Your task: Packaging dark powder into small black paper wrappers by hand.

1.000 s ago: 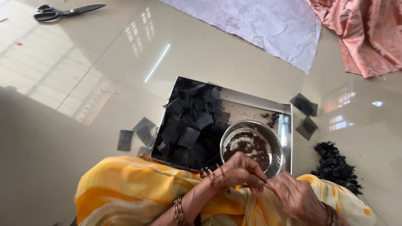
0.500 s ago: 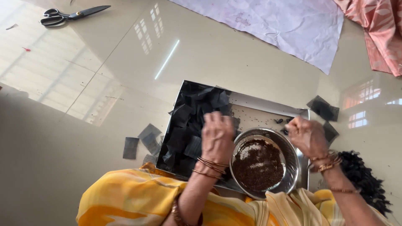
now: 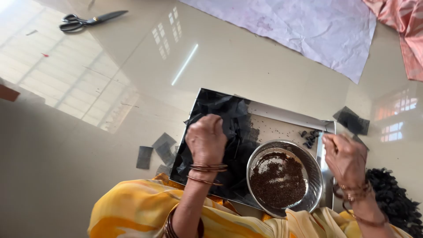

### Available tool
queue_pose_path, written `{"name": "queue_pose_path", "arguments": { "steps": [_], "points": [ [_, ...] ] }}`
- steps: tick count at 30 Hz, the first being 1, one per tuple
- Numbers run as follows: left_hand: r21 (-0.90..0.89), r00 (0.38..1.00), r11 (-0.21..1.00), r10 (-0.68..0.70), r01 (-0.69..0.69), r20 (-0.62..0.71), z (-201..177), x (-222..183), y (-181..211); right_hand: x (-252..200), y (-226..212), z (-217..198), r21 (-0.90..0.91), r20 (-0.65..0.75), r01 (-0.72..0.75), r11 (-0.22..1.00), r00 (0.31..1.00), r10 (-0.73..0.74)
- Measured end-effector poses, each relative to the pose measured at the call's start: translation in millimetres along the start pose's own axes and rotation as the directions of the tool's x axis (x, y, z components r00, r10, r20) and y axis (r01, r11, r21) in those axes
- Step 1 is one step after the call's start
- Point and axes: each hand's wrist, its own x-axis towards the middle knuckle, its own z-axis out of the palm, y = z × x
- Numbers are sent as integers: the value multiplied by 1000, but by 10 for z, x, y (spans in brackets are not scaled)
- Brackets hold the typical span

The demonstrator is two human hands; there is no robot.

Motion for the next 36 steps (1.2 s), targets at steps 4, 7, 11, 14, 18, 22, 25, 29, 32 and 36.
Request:
{"name": "queue_pose_path", "arguments": {
  "steps": [4,7,11,14,18,22,25,29,32,36],
  "points": [
    [-630,926,686,-334,365,173,-479,80,-84,-308,-510,-189,483,153,-323,814,946,285],
    [-716,816,407,-393,567,423,-440,-30,-246,-557,-1237,-435,690,431,-592,417,799,420],
    [-624,737,414,-209,663,643,-479,-196,-217,-585,-2102,-818,632,724,-775,9,594,351],
    [-565,675,518,-33,642,737,-397,-269,-224,-269,-2435,-1068,666,745,-725,-175,637,200],
    [-593,670,504,38,628,742,-530,-274,-241,-118,-2503,-1009,790,599,-611,-44,757,261],
    [-609,684,487,31,626,729,-376,-232,-461,3,-2512,-1280,840,446,-527,129,806,389],
    [-506,799,804,67,312,598,-133,-295,-579,35,-2517,-1553,825,370,-514,233,805,464],
    [-714,588,430,407,552,699,-683,-156,-265,2,-2515,-1790,853,332,-466,236,833,443],
    [-572,471,70,492,817,733,-931,-237,87,-15,-2449,-1751,846,349,-482,226,823,447],
    [-632,553,11,471,775,687,-576,-477,163,-93,-2319,-1598,730,323,-524,438,830,454]
  ]
}}
